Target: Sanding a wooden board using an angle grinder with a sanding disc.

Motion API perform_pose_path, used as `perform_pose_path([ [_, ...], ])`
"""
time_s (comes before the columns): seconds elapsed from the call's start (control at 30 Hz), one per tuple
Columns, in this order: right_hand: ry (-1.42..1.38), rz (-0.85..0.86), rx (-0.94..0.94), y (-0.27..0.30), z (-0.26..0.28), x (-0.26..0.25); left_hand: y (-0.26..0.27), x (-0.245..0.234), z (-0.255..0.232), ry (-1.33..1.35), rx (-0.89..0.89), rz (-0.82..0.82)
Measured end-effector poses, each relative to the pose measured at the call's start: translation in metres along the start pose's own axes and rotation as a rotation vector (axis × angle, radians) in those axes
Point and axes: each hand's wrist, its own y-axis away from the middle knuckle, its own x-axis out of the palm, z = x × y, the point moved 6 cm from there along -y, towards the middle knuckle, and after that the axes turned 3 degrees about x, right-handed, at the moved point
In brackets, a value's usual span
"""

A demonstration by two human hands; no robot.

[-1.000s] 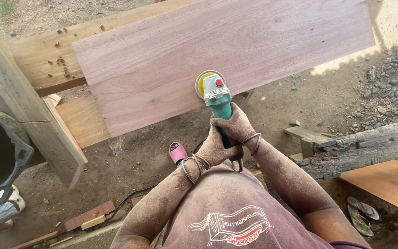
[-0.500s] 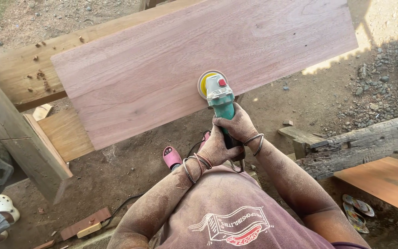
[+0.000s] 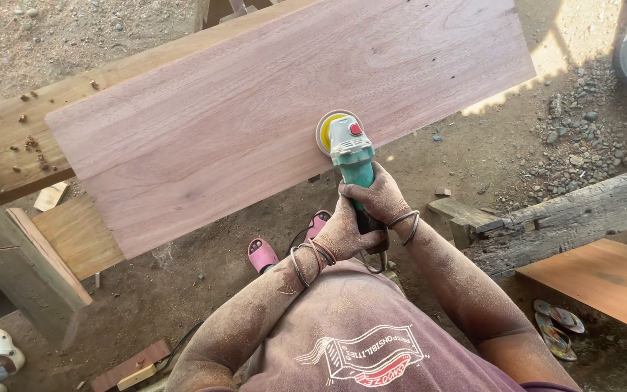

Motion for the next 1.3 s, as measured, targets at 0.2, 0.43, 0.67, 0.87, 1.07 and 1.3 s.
perform_pose_path([
  [0.2, -0.020, -0.025, 0.019, -0.004, -0.009, -0.020, -0.016, 0.012, 0.000, -0.087, 0.017, 0.020],
  [0.43, -0.175, -0.031, -0.013, -0.011, -0.026, -0.043, -0.032, 0.021, -0.023, -0.111, -0.051, 0.060],
  [0.67, -0.177, -0.092, 0.014, -0.006, -0.028, -0.059, -0.049, 0.029, -0.022, -0.190, 0.011, 0.078],
  [0.87, -0.169, -0.098, -0.106, 0.006, 0.021, -0.020, -0.006, -0.011, -0.038, -0.168, -0.012, 0.032],
  [1.07, -0.066, -0.011, -0.158, 0.018, 0.077, 0.080, 0.078, -0.083, -0.044, 0.107, -0.122, -0.085],
  [1.3, -0.002, 0.173, -0.194, 0.038, 0.127, 0.209, 0.172, -0.167, -0.022, 0.126, 0.006, -0.298],
])
